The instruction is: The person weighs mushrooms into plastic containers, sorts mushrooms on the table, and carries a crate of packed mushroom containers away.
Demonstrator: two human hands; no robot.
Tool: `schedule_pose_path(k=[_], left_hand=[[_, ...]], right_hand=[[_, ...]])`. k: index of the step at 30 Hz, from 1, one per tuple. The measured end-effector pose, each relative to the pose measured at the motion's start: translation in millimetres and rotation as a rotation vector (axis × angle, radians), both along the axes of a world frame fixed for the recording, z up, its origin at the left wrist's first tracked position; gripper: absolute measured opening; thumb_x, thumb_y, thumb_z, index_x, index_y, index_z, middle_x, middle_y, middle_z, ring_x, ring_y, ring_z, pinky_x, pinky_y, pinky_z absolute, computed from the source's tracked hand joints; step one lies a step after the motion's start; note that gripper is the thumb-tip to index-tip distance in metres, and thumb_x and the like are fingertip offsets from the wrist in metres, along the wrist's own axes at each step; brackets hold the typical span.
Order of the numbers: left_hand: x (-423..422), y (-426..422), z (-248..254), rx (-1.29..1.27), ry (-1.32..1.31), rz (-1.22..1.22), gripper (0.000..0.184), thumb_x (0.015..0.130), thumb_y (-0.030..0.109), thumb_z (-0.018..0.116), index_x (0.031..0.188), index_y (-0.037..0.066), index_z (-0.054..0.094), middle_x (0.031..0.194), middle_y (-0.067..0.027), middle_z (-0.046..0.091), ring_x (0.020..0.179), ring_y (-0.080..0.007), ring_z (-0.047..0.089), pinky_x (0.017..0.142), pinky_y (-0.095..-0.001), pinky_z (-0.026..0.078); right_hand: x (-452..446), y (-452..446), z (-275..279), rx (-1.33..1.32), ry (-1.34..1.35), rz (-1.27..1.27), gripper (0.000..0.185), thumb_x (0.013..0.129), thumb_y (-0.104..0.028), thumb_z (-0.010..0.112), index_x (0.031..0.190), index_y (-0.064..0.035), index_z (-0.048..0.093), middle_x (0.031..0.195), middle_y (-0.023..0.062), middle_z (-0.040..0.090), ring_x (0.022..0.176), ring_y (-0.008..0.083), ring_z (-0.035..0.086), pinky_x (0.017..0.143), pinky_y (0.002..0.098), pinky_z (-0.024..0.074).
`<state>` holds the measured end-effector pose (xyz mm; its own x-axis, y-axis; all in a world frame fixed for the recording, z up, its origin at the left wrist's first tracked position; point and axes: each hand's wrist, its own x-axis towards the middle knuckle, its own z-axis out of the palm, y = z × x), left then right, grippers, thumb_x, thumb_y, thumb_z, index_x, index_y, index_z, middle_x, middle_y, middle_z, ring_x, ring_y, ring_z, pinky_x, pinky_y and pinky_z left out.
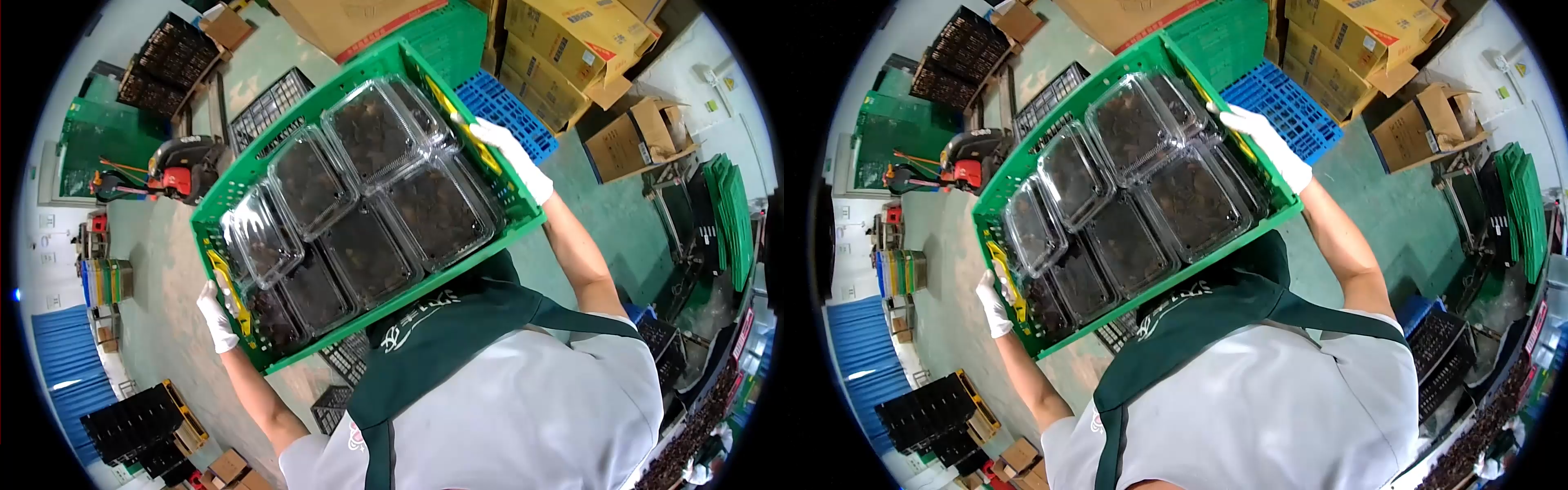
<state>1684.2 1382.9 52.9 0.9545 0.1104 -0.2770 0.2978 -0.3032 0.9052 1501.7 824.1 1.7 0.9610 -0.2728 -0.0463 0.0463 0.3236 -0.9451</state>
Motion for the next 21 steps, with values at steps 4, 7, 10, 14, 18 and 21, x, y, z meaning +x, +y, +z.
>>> schedule_pose_path(k=[4, 7, 10, 14, 18, 21], left_hand=[[-4.7, -13.4, 9.6, -0.079, 0.059, 0.030, 0.027, 0.097, 0.029, 0.042, 0.082, 0.011, 0.056, 0.050, 0.0031, 0.043, 0.035, -0.0082, 0.037, 0.033, -0.0239, 0.028], [2.8, 5.9, -0.3, -0.253, 0.144, -0.011, 0.022, 0.096, 0.028, 0.043, 0.087, 0.014, 0.058, 0.054, 0.0061, 0.046, 0.038, -0.0056, 0.037, 0.036, -0.0219, 0.028], [9.0, 15.9, -7.3, -0.184, 0.123, -0.057, 0.021, 0.096, 0.028, 0.045, 0.089, 0.014, 0.058, 0.057, 0.0078, 0.047, 0.041, -0.0035, 0.037, 0.037, -0.0203, 0.027], [8.8, 33.4, -25.8, -0.241, 0.057, -0.113, 0.026, 0.095, 0.031, 0.049, 0.091, 0.009, 0.062, 0.058, 0.0065, 0.050, 0.043, -0.0032, 0.039, 0.040, -0.0199, 0.029], [9.9, 27.1, -15.8, -0.304, 0.049, -0.050, 0.023, 0.093, 0.027, 0.050, 0.088, 0.007, 0.060, 0.062, 0.0026, 0.052, 0.041, -0.0049, 0.036, 0.037, -0.0222, 0.027], [10.4, 18.5, -13.2, -0.211, 0.017, 0.026, 0.022, 0.094, 0.026, 0.051, 0.088, 0.006, 0.058, 0.063, 0.0004, 0.051, 0.041, -0.0063, 0.035, 0.036, -0.0231, 0.026]], right_hand=[[-4.7, 5.5, 1.1, -0.083, 0.033, -0.022, 0.045, 0.091, -0.028, 0.055, 0.128, -0.0036, 0.056, 0.129, 0.0053, 0.056, 0.119, 0.0145, 0.048, 0.106, 0.0277, 0.0305], [5.8, -9.1, -9.7, -0.342, 0.056, -0.042, 0.042, 0.088, -0.026, 0.056, 0.124, -0.0046, 0.060, 0.127, 0.0043, 0.057, 0.117, 0.0151, 0.049, 0.105, 0.0275, 0.0301], [3.3, 2.3, 6.0, -0.107, 0.160, -0.038, 0.042, 0.090, -0.023, 0.053, 0.127, -0.0038, 0.057, 0.122, 0.0049, 0.059, 0.108, 0.0130, 0.053, 0.094, 0.0242, 0.0388], [10.8, -7.9, -5.9, -0.007, 0.145, 0.008, 0.046, 0.091, -0.022, 0.050, 0.132, 0.0001, 0.051, 0.129, 0.0091, 0.055, 0.116, 0.0167, 0.052, 0.101, 0.0282, 0.0364], [6.2, 16.2, 12.8, 0.172, 0.128, 0.102, 0.052, 0.091, -0.031, 0.050, 0.136, -0.0044, 0.047, 0.128, 0.0075, 0.055, 0.115, 0.0185, 0.054, 0.101, 0.0323, 0.0392], [7.2, 7.7, -0.1, 0.129, 0.125, 0.033, 0.053, 0.092, -0.035, 0.048, 0.137, -0.0060, 0.046, 0.128, 0.0064, 0.055, 0.113, 0.0177, 0.054, 0.099, 0.0315, 0.0407]])
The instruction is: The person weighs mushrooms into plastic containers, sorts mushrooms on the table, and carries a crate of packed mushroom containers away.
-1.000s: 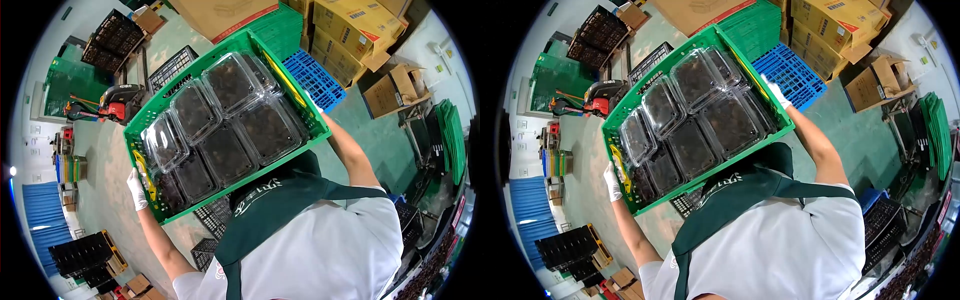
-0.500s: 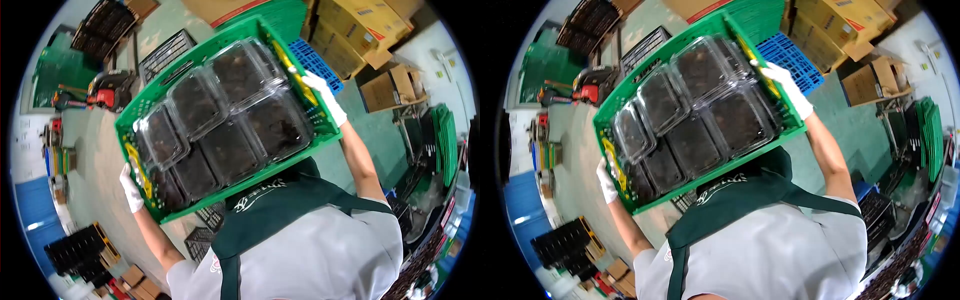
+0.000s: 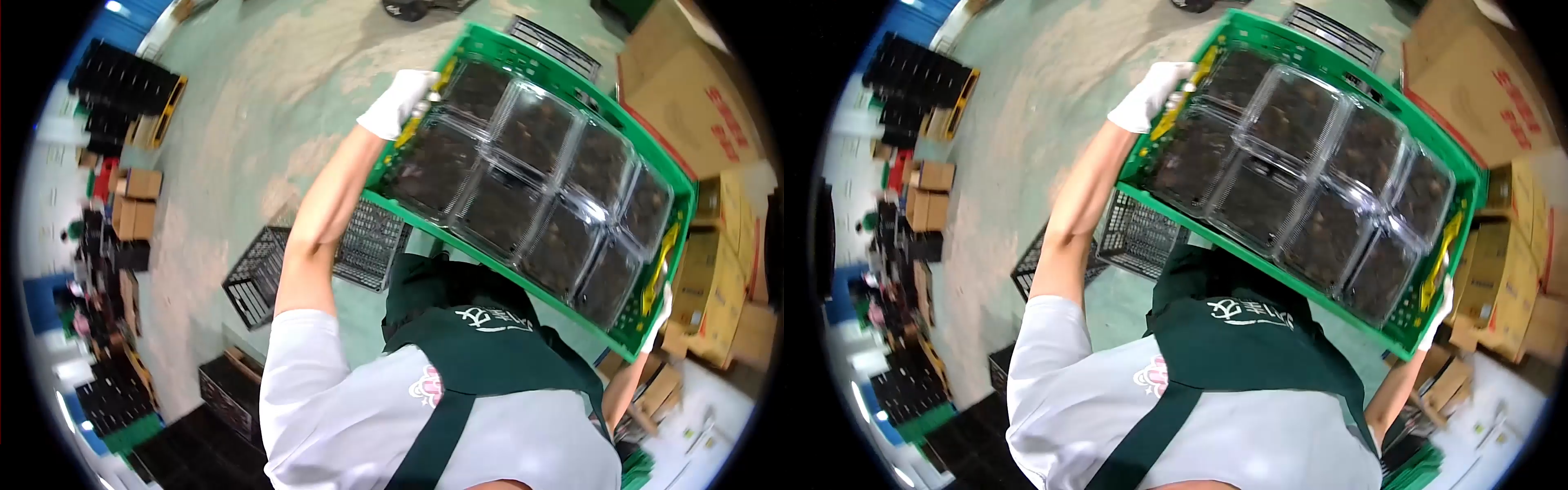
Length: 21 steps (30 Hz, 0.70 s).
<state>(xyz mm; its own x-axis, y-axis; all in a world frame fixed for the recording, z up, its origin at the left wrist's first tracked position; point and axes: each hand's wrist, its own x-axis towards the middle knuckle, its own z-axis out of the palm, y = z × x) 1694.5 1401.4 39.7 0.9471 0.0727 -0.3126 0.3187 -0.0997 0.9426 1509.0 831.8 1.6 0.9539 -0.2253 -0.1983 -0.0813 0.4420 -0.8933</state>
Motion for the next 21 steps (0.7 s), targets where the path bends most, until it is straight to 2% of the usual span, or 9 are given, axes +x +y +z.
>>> schedule_pose_path(k=[6, 8, 9, 10, 12, 13, 14, 18, 21], left_hand=[[8.6, 3.4, -3.4, -0.061, 0.079, 0.035, 0.027, 0.095, 0.022, 0.053, 0.112, 0.003, 0.059, 0.062, -0.0023, 0.052, 0.040, -0.0062, 0.034, 0.034, -0.0244, 0.026], [12.8, 10.9, -3.1, -0.095, 0.115, 0.023, 0.028, 0.095, 0.022, 0.053, 0.114, 0.004, 0.059, 0.061, -0.0013, 0.052, 0.040, -0.0059, 0.034, 0.035, -0.0236, 0.026], [12.2, 14.5, -8.1, -0.073, 0.063, -0.021, 0.030, 0.095, 0.025, 0.052, 0.115, 0.004, 0.060, 0.062, -0.0011, 0.053, 0.042, -0.0061, 0.037, 0.036, -0.0236, 0.028], [7.4, 19.2, -4.9, -0.049, 0.044, -0.069, 0.035, 0.094, 0.032, 0.054, 0.114, 0.004, 0.062, 0.064, -0.0011, 0.056, 0.048, -0.0066, 0.043, 0.042, -0.0239, 0.035], [-1.3, 28.8, -12.9, -0.010, -0.172, -0.135, 0.040, 0.093, 0.038, 0.056, 0.111, 0.004, 0.065, 0.068, -0.0010, 0.059, 0.059, -0.0069, 0.048, 0.051, -0.0231, 0.040], [-2.0, 36.1, -25.2, 0.106, -0.330, -0.061, 0.043, 0.092, 0.042, 0.058, 0.113, 0.005, 0.065, 0.076, -0.0011, 0.061, 0.066, -0.0058, 0.049, 0.060, -0.0200, 0.042], [-5.5, 46.8, -36.8, -0.063, -0.141, -0.002, 0.047, 0.092, 0.044, 0.056, 0.118, 0.005, 0.063, 0.091, -0.0022, 0.063, 0.078, -0.0072, 0.052, 0.071, -0.0227, 0.045], [-41.1, 72.0, -139.8, -0.237, -0.197, 0.150, 0.058, 0.093, 0.053, 0.050, 0.124, 0.004, 0.058, 0.107, -0.0034, 0.061, 0.097, -0.0112, 0.052, 0.087, -0.0294, 0.044], [-75.7, 39.8, -146.6, -0.565, 0.121, -0.024, 0.063, 0.094, 0.058, 0.044, 0.125, 0.005, 0.057, 0.109, -0.0023, 0.060, 0.097, -0.0098, 0.051, 0.089, -0.0266, 0.042]], right_hand=[[-4.3, -2.9, -1.3, -0.137, 0.061, 0.005, 0.057, 0.093, -0.036, 0.046, 0.139, -0.0027, 0.041, 0.138, 0.0096, 0.046, 0.127, 0.0226, 0.042, 0.108, 0.0346, 0.0282], [-4.1, -30.4, -16.8, -0.227, 0.086, -0.011, 0.056, 0.092, -0.038, 0.050, 0.138, -0.0060, 0.044, 0.129, 0.0079, 0.054, 0.113, 0.0204, 0.054, 0.097, 0.0326, 0.0423], [-4.8, -29.8, -7.4, -0.369, 0.127, -0.026, 0.058, 0.091, -0.037, 0.052, 0.138, -0.0048, 0.043, 0.133, 0.0080, 0.052, 0.117, 0.0212, 0.052, 0.099, 0.0334, 0.0408], [1.1, 2.6, 18.5, -0.374, 0.131, 0.003, 0.053, 0.091, -0.033, 0.053, 0.135, -0.0034, 0.047, 0.119, 0.0066, 0.058, 0.103, 0.0162, 0.056, 0.089, 0.0290, 0.0432], [16.1, -19.8, 29.8, -0.673, 0.266, 0.070, 0.047, 0.091, -0.022, 0.054, 0.131, 0.0018, 0.050, 0.101, 0.0005, 0.059, 0.086, 0.0087, 0.053, 0.077, 0.0237, 0.0426], [26.4, -26.0, 30.5, -0.724, 0.262, 0.119, 0.038, 0.091, -0.016, 0.053, 0.124, 0.0033, 0.054, 0.083, -0.0027, 0.056, 0.066, 0.0045, 0.046, 0.058, 0.0201, 0.0377], [30.1, -29.3, 28.6, -0.735, 0.259, 0.111, 0.034, 0.090, -0.012, 0.053, 0.119, 0.0048, 0.056, 0.071, -0.0041, 0.048, 0.056, 0.0050, 0.041, 0.051, 0.0200, 0.0315], [36.3, -18.1, 34.8, -0.738, 0.313, 0.048, 0.027, 0.088, -0.009, 0.054, 0.111, 0.0052, 0.058, 0.069, -0.0030, 0.047, 0.056, 0.0056, 0.041, 0.051, 0.0197, 0.0308], [47.9, 21.3, 53.4, -0.842, 0.430, -0.079, 0.019, 0.086, -0.011, 0.057, 0.099, 0.0027, 0.059, 0.068, -0.0023, 0.047, 0.055, 0.0065, 0.041, 0.049, 0.0211, 0.0297]])
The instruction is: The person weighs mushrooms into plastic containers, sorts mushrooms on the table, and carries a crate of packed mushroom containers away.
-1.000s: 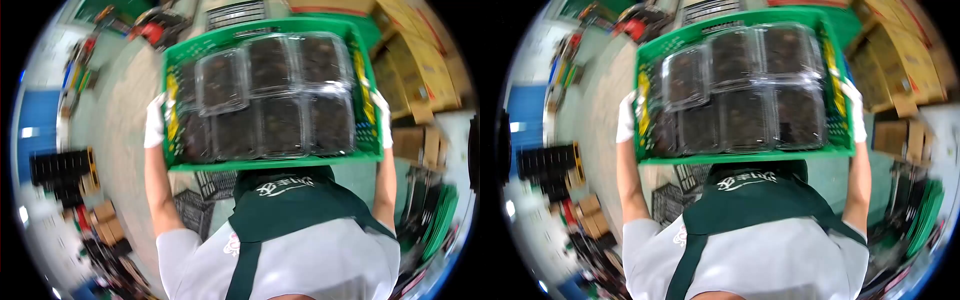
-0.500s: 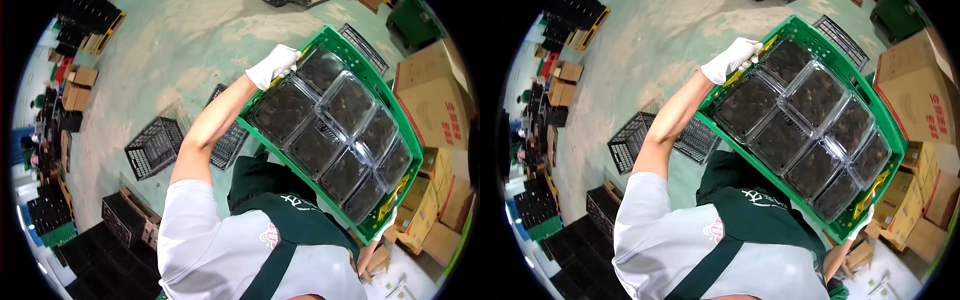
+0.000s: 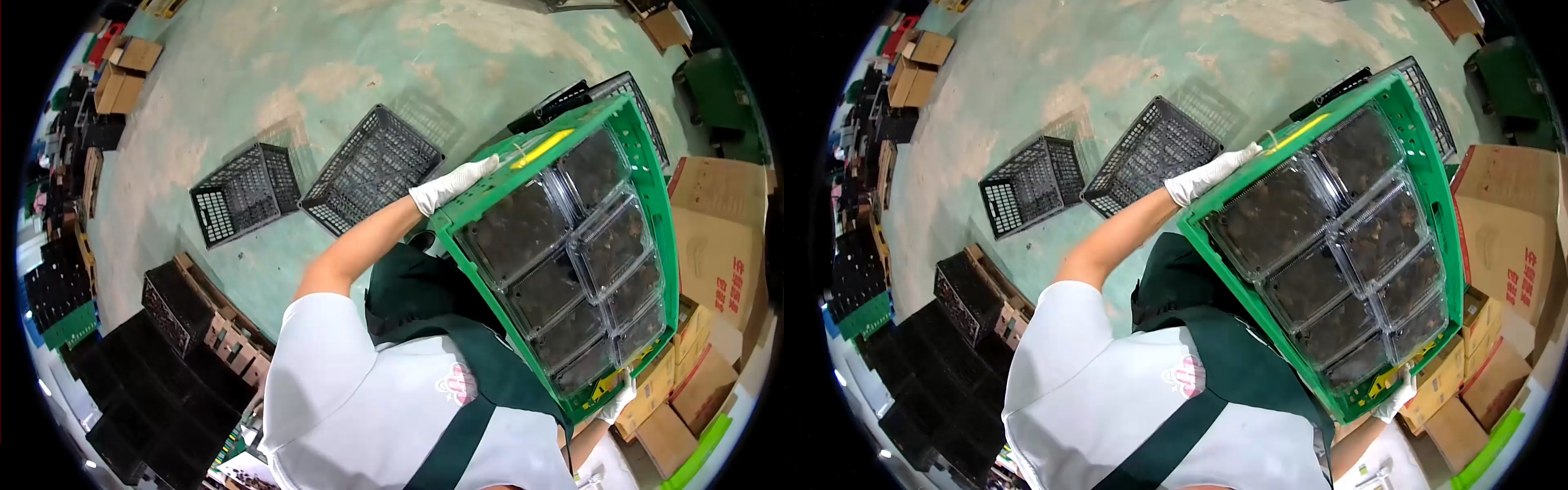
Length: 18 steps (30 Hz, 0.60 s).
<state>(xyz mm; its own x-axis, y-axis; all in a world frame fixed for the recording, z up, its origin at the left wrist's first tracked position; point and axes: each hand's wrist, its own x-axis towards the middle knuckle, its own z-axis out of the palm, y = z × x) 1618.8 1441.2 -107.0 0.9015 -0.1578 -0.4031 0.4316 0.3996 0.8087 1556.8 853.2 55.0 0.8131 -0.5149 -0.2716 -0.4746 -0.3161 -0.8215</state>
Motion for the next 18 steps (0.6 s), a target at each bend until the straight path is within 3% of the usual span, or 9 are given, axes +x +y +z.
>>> schedule_pose_path(k=[2, 3, 5, 6, 7, 10, 12, 16, 18], left_hand=[[-8.2, 0.8, 17.6, 0.046, -0.067, -0.056, 0.066, 0.094, 0.060, 0.040, 0.129, 0.006, 0.053, 0.110, -0.0013, 0.058, 0.097, -0.0089, 0.050, 0.089, -0.0258, 0.042], [-12.0, -7.7, -7.7, -0.068, -0.017, -0.083, 0.069, 0.094, 0.060, 0.040, 0.135, 0.004, 0.047, 0.124, -0.0047, 0.054, 0.109, -0.0125, 0.049, 0.097, -0.0270, 0.039], [-14.9, -26.2, -48.2, 0.241, -0.293, 0.089, 0.071, 0.094, 0.058, 0.040, 0.139, 0.002, 0.041, 0.140, -0.0099, 0.044, 0.127, -0.0188, 0.040, 0.108, -0.0304, 0.030], [-25.1, -14.7, -0.6, 0.273, -0.224, 0.052, 0.073, 0.095, 0.057, 0.040, 0.142, 0.001, 0.036, 0.149, -0.0133, 0.032, 0.139, -0.0228, 0.027, 0.113, -0.0328, 0.020], [-20.8, -17.1, -18.4, 0.238, -0.126, 0.007, 0.074, 0.095, 0.056, 0.039, 0.143, 0.000, 0.033, 0.149, -0.0153, 0.032, 0.139, -0.0247, 0.026, 0.113, -0.0332, 0.020], [-12.4, -18.0, -44.8, 0.222, -0.168, -0.037, 0.077, 0.095, 0.058, 0.037, 0.144, -0.001, 0.029, 0.149, -0.0166, 0.030, 0.140, -0.0255, 0.025, 0.114, -0.0332, 0.019], [0.6, -30.0, -62.5, 0.282, -0.118, -0.021, 0.080, 0.094, 0.061, 0.036, 0.143, -0.002, 0.029, 0.149, -0.0183, 0.030, 0.140, -0.0267, 0.025, 0.114, -0.0335, 0.019], [14.6, -31.7, -62.3, 0.144, -0.111, 0.015, 0.079, 0.094, 0.059, 0.038, 0.142, -0.003, 0.030, 0.149, -0.0189, 0.031, 0.139, -0.0273, 0.027, 0.113, -0.0328, 0.021], [25.5, -30.5, -68.8, 0.188, -0.108, -0.004, 0.075, 0.094, 0.058, 0.037, 0.141, -0.001, 0.035, 0.146, -0.0170, 0.037, 0.136, -0.0278, 0.033, 0.110, -0.0344, 0.026]], right_hand=[[6.7, 9.8, 7.0, -0.026, 0.013, 0.022, 0.016, 0.087, -0.011, 0.057, 0.096, 0.0019, 0.059, 0.068, -0.0022, 0.047, 0.054, 0.0066, 0.040, 0.049, 0.0216, 0.0293], [9.2, 12.9, 10.4, -0.039, 0.018, 0.036, 0.014, 0.087, -0.012, 0.058, 0.093, 0.0012, 0.059, 0.067, -0.0021, 0.047, 0.053, 0.0067, 0.040, 0.048, 0.0221, 0.0289], [14.2, 0.9, 5.1, -0.093, 0.000, 0.009, 0.012, 0.088, -0.013, 0.058, 0.085, -0.0009, 0.060, 0.066, -0.0015, 0.048, 0.053, 0.0067, 0.041, 0.048, 0.0219, 0.0302], [15.8, 0.4, 1.4, -0.104, -0.005, -0.034, 0.012, 0.089, -0.013, 0.059, 0.084, -0.0016, 0.060, 0.066, -0.0015, 0.049, 0.054, 0.0068, 0.042, 0.048, 0.0218, 0.0317], [16.9, -4.8, -1.7, -0.123, -0.008, -0.076, 0.013, 0.089, -0.014, 0.060, 0.083, -0.0022, 0.060, 0.067, -0.0015, 0.049, 0.054, 0.0069, 0.043, 0.049, 0.0217, 0.0332], [14.6, -42.0, -18.7, -0.270, 0.015, -0.046, 0.016, 0.089, -0.016, 0.062, 0.079, -0.0036, 0.058, 0.068, -0.0025, 0.050, 0.057, 0.0074, 0.046, 0.051, 0.0218, 0.0381], [13.5, -50.5, -23.8, -0.316, 0.007, -0.030, 0.016, 0.089, -0.016, 0.062, 0.078, -0.0038, 0.057, 0.067, -0.0021, 0.051, 0.056, 0.0073, 0.046, 0.049, 0.0217, 0.0378], [23.1, -70.3, -32.1, -0.386, -0.014, -0.029, 0.020, 0.090, -0.013, 0.060, 0.073, -0.0051, 0.053, 0.061, 0.0000, 0.050, 0.050, 0.0084, 0.046, 0.043, 0.0225, 0.0354], [24.4, -79.0, -33.5, -0.364, 0.016, 0.017, 0.025, 0.091, -0.012, 0.058, 0.068, -0.0059, 0.049, 0.058, 0.0008, 0.048, 0.044, 0.0095, 0.043, 0.041, 0.0241, 0.0322]])
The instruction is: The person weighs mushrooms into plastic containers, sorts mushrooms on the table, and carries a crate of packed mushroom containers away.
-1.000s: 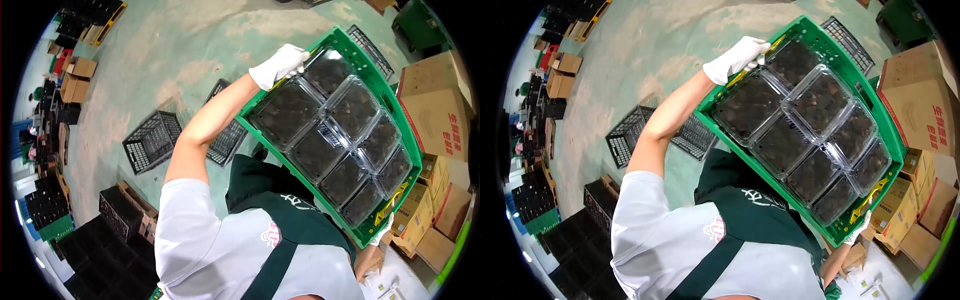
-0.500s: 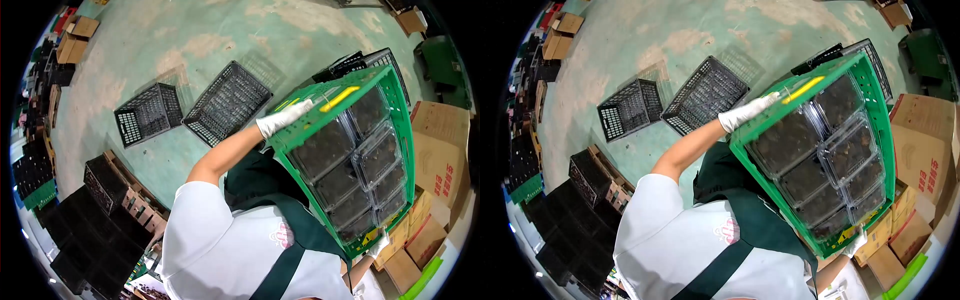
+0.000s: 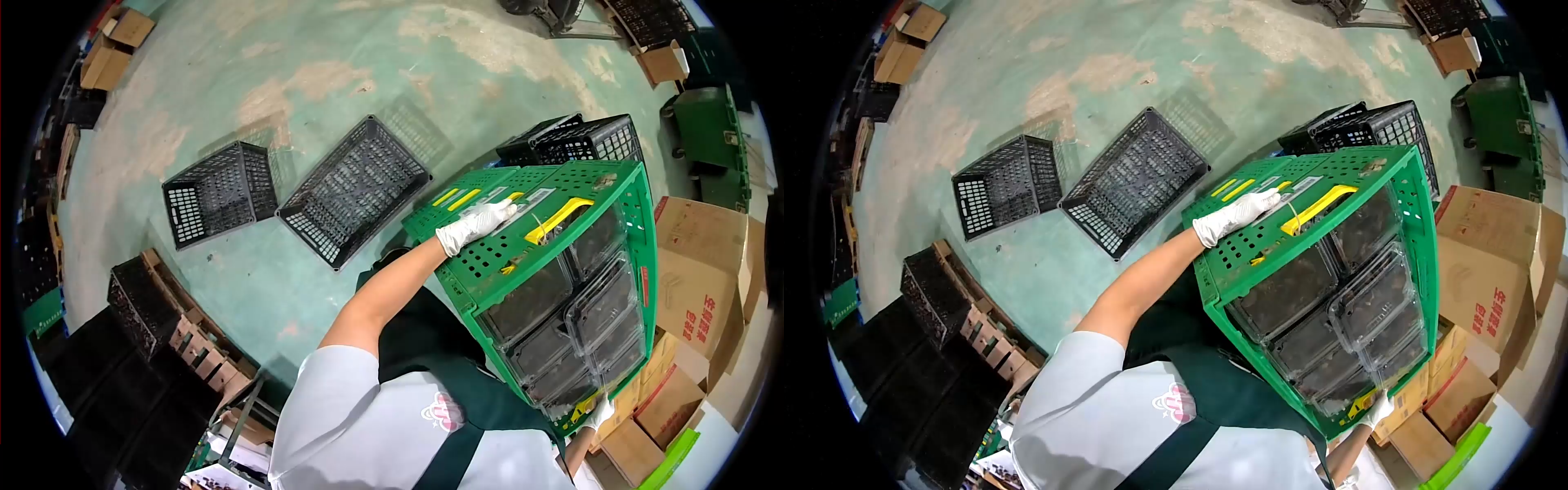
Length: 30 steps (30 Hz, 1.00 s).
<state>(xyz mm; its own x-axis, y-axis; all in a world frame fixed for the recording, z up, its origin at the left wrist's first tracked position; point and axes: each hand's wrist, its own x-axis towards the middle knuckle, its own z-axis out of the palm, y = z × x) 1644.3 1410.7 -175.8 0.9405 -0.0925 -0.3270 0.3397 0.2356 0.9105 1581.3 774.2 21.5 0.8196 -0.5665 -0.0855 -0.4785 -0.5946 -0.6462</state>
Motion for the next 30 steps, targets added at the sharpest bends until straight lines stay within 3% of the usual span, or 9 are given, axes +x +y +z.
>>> schedule_pose_path(k=[5, 7, 11, 12, 16, 19, 23, 27, 30], left_hand=[[-11.5, -0.8, 19.7, 0.343, -0.003, 0.009, 0.072, 0.093, 0.060, 0.026, 0.140, 0.007, 0.040, 0.127, -0.0253, 0.053, 0.116, -0.0410, 0.051, 0.099, -0.0395, 0.039], [-31.2, -9.2, 16.6, 0.316, 0.144, 0.051, 0.070, 0.094, 0.060, 0.028, 0.139, 0.008, 0.042, 0.133, -0.0255, 0.048, 0.124, -0.0384, 0.046, 0.104, -0.0394, 0.035], [-26.3, 0.6, -5.2, 0.224, 0.005, 0.100, 0.061, 0.098, 0.052, 0.032, 0.133, 0.005, 0.048, 0.090, -0.0194, 0.062, 0.088, -0.0293, 0.058, 0.078, -0.0389, 0.043], [-20.9, 2.4, -6.5, 0.232, 0.004, 0.087, 0.057, 0.099, 0.049, 0.033, 0.114, 0.000, 0.059, 0.077, -0.0161, 0.060, 0.074, -0.0266, 0.056, 0.070, -0.0386, 0.043], [-10.4, -2.1, -19.1, 0.206, 0.018, 0.146, 0.059, 0.098, 0.048, 0.037, 0.077, -0.002, 0.058, 0.062, -0.0124, 0.054, 0.059, -0.0222, 0.050, 0.062, -0.0380, 0.042], [-7.9, -4.8, -30.6, 0.173, 0.075, 0.120, 0.053, 0.097, 0.043, 0.040, 0.078, -0.004, 0.056, 0.064, -0.0168, 0.054, 0.061, -0.0272, 0.049, 0.062, -0.0404, 0.040], [-7.4, -3.8, -26.7, 0.152, 0.065, 0.176, 0.053, 0.097, 0.042, 0.043, 0.076, -0.005, 0.057, 0.062, -0.0140, 0.056, 0.061, -0.0206, 0.049, 0.061, -0.0390, 0.041], [-6.8, -11.5, -65.6, 0.206, -0.092, 0.224, 0.050, 0.098, 0.040, 0.044, 0.082, -0.005, 0.060, 0.068, -0.0128, 0.059, 0.065, -0.0187, 0.050, 0.066, -0.0361, 0.042], [-7.7, -3.9, -31.4, 0.118, 0.011, 0.170, 0.051, 0.099, 0.041, 0.040, 0.088, -0.004, 0.060, 0.079, -0.0153, 0.063, 0.073, -0.0212, 0.056, 0.074, -0.0357, 0.044]], right_hand=[[9.5, -2.2, 6.3, 0.025, 0.027, -0.015, 0.017, 0.088, -0.011, 0.058, 0.073, -0.0058, 0.051, 0.059, -0.0001, 0.048, 0.046, 0.0106, 0.045, 0.042, 0.0253, 0.0347], [16.9, -27.4, -6.5, -0.010, 0.054, -0.120, 0.016, 0.087, -0.012, 0.059, 0.075, -0.0049, 0.053, 0.059, 0.0006, 0.050, 0.046, 0.0113, 0.046, 0.042, 0.0256, 0.0348], [22.8, -8.4, -4.5, -0.339, 0.114, -0.098, 0.033, 0.087, -0.028, 0.064, 0.070, -0.0011, 0.057, 0.053, 0.0026, 0.049, 0.042, 0.0126, 0.044, 0.041, 0.0295, 0.0342], [19.8, -5.8, -1.6, -0.266, 0.102, 0.001, 0.036, 0.087, -0.031, 0.064, 0.072, 0.0015, 0.059, 0.055, 0.0050, 0.053, 0.045, 0.0142, 0.048, 0.042, 0.0317, 0.0368], [16.5, 9.2, -3.4, -0.398, 0.083, -0.061, 0.042, 0.090, -0.036, 0.060, 0.074, 0.0033, 0.060, 0.056, 0.0066, 0.056, 0.046, 0.0159, 0.051, 0.044, 0.0319, 0.0391], [21.1, 12.3, -7.0, -0.484, 0.182, -0.157, 0.018, 0.089, -0.023, 0.060, 0.089, -0.0049, 0.056, 0.057, 0.0028, 0.051, 0.043, 0.0129, 0.047, 0.041, 0.0277, 0.0366], [13.0, -2.6, -16.3, -0.872, 0.171, 0.059, 0.039, 0.089, -0.032, 0.055, 0.084, 0.0057, 0.059, 0.071, 0.0229, 0.063, 0.063, 0.0382, 0.061, 0.062, 0.0460, 0.0467], [9.4, -8.8, -20.7, -0.938, 0.264, 0.060, 0.046, 0.092, -0.039, 0.051, 0.082, 0.0039, 0.063, 0.074, 0.0246, 0.064, 0.065, 0.0414, 0.060, 0.060, 0.0487, 0.0448], [2.3, -17.0, -24.0, -0.861, 0.273, -0.001, 0.040, 0.092, -0.037, 0.051, 0.090, 0.0018, 0.061, 0.082, 0.0245, 0.065, 0.074, 0.0425, 0.061, 0.068, 0.0482, 0.0468]])
